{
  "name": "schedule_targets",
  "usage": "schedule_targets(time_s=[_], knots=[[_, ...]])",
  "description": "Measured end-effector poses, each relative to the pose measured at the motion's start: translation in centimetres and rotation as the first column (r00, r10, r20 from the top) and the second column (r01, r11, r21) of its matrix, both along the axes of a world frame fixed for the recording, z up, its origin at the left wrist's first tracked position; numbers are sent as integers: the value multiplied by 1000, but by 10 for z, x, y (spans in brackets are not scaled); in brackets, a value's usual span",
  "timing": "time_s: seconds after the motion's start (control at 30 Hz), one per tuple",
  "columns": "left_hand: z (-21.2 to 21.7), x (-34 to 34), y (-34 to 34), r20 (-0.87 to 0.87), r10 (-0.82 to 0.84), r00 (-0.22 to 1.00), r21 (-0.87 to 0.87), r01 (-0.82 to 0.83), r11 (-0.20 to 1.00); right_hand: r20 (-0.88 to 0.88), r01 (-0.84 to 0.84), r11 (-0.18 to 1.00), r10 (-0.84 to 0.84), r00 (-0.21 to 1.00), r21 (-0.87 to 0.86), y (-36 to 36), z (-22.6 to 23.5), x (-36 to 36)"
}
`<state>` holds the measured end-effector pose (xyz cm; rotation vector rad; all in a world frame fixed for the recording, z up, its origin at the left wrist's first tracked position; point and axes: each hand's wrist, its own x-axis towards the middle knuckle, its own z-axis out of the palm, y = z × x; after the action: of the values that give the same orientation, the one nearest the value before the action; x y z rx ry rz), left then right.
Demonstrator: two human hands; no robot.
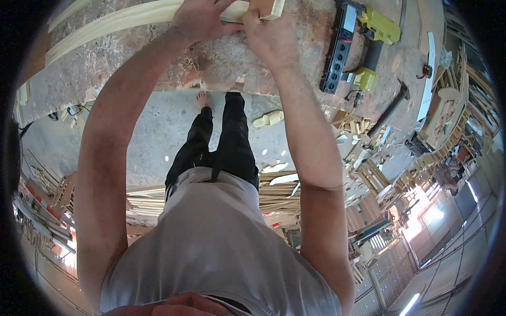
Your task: The person arranges wooden pieces on a workbench and joins them together using a pneumatic nail gun and a hammer to assemble a wooden frame.
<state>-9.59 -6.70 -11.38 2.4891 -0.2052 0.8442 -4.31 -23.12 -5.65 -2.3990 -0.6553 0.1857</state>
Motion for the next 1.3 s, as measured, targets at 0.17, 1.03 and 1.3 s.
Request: schedule_targets(time_s=[0.17,1.03,1.3], knots=[[15,-1,-6,-179,79,981,128,-56,990,126,-4,996,-7,992,87,-1,-18,2],[25,-6,-4,-79,-190,979,18,192,981,-597,691,296,765,242,660,-28,-119,13],[102,22,-29,-846,57,530,155,143,977,-345,334,196,806,480,922,-28,-157,20]])
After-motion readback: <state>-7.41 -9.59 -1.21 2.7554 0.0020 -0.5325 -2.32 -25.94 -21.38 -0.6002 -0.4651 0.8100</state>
